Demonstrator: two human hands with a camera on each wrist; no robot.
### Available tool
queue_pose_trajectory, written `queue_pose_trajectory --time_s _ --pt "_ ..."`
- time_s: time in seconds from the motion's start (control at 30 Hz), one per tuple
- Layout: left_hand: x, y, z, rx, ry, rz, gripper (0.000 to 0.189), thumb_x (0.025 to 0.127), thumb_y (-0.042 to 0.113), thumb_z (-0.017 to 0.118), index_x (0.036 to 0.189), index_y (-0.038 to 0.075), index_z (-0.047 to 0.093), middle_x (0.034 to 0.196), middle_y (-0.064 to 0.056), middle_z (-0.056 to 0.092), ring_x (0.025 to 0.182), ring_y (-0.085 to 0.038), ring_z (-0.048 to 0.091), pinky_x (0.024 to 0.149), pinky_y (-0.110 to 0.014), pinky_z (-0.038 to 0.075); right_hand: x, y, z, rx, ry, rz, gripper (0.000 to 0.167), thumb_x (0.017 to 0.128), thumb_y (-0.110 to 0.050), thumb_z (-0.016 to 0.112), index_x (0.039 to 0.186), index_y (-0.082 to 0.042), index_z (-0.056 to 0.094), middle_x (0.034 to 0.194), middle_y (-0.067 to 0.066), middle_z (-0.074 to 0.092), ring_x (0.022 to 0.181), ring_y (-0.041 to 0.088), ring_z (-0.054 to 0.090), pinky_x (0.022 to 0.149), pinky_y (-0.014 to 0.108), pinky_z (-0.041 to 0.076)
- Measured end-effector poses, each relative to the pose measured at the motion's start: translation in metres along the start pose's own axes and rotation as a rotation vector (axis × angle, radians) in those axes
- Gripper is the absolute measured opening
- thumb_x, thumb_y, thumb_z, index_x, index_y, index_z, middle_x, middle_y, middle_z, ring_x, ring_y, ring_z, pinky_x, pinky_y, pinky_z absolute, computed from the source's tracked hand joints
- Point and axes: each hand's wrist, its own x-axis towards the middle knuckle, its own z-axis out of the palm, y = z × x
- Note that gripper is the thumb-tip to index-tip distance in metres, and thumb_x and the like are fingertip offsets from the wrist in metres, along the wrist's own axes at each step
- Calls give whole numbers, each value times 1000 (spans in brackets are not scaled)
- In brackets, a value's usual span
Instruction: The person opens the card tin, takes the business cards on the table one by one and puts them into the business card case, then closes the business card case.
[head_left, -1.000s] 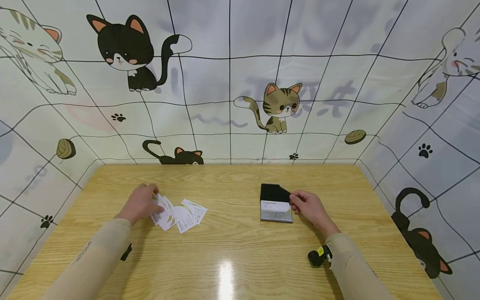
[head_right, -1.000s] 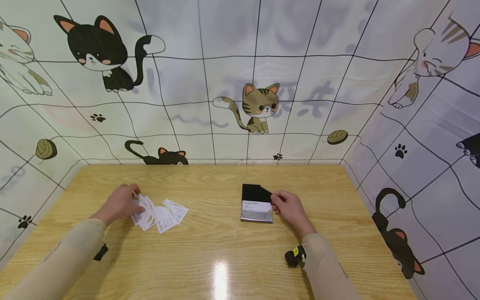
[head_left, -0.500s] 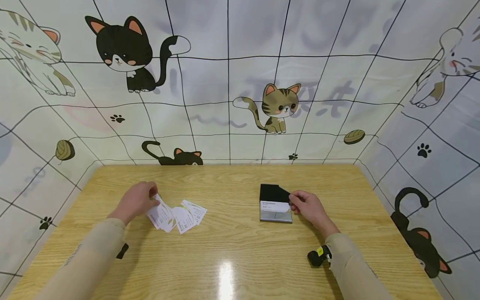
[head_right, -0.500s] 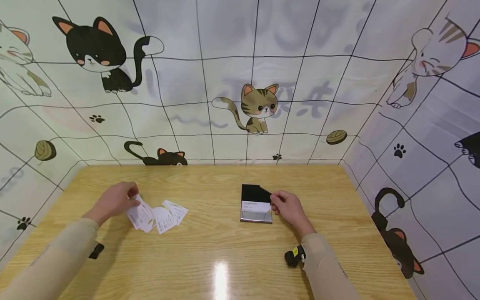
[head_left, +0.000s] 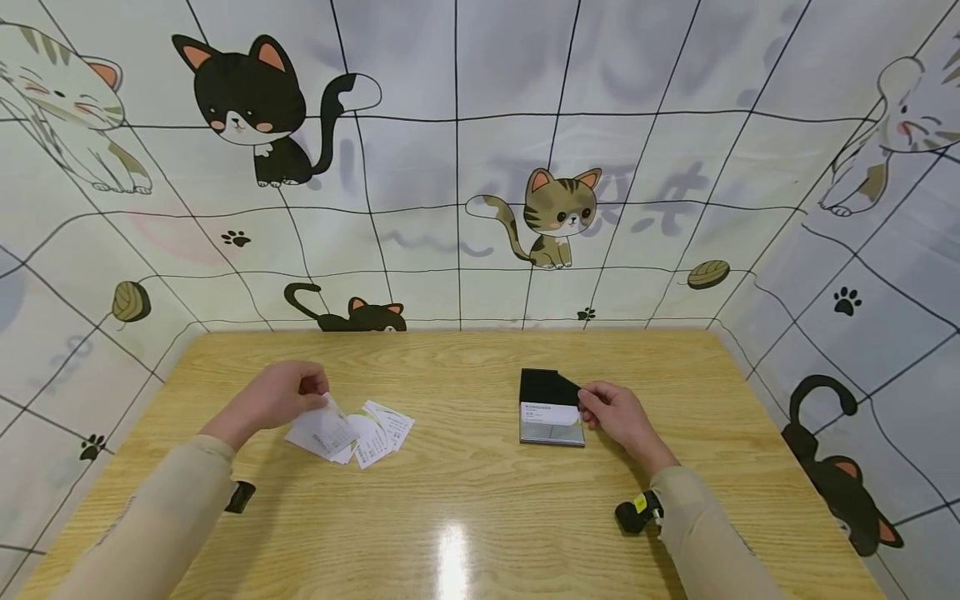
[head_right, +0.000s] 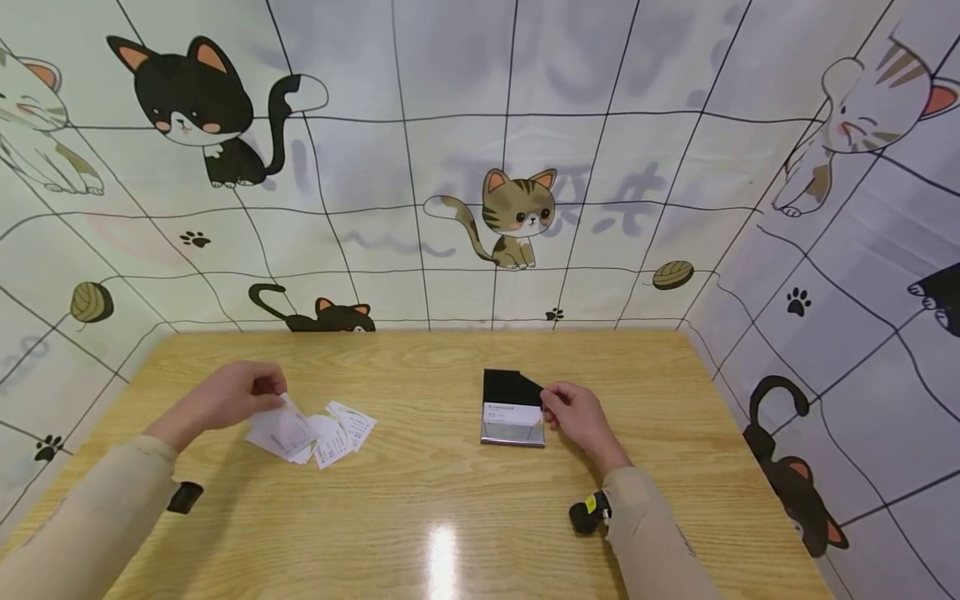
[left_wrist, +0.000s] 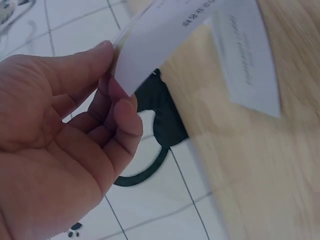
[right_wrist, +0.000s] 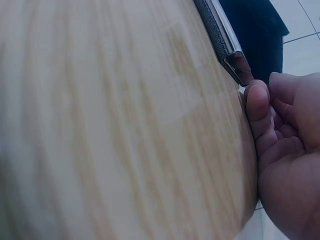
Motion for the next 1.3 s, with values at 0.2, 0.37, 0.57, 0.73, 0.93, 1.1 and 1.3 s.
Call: queue_pose_trajectory --time_s 0.2,0.37,0.57,0.73,0.93,1.1,1.3 --pt "3 22 4 -43 15 67 12 93 4 72 87 11 64 77 1 57 72 -15 49 65 -29 40 0 1 0 -2 4 4 24 108 -17 56 111 4 67 89 10 65 71 14 60 64 24 54" --pt "10 36 17 -97 50 95 12 95 4 71 88 11 65 79 1 58 74 -15 49 66 -28 41 0 1 0 -11 9 -2 24 108 -17 56 110 4 67 89 10 65 71 14 60 64 24 54" --pt "20 51 37 -171 85 115 11 96 4 70 90 11 64 81 0 58 75 -16 50 68 -29 42 -1 0 1 -6 8 -17 24 107 -16 57 111 6 67 90 12 65 71 14 59 64 24 53" --pt "30 64 55 -256 89 121 8 97 4 70 93 9 64 84 -1 61 77 -16 53 69 -30 45 -1 -1 1 -10 9 -18 23 108 -15 56 111 6 67 89 12 65 72 14 59 64 24 53" --pt "43 83 75 -348 81 123 6 97 4 69 98 8 65 87 -1 62 79 -17 55 70 -30 46 -1 0 1 -16 12 -10 24 108 -15 56 112 6 66 90 12 65 72 14 59 65 24 53" --pt "52 101 87 -402 92 146 10 97 3 69 105 10 66 88 -1 62 78 -17 54 69 -29 45 -1 -1 1 -17 15 -5 24 108 -16 56 111 5 66 90 12 65 72 15 59 65 24 53" --pt "64 123 103 -471 118 125 12 97 2 69 106 10 68 87 -2 61 77 -17 52 69 -28 42 -1 -2 1 -24 10 -3 23 108 -15 56 110 5 66 89 11 65 72 15 59 65 24 53"
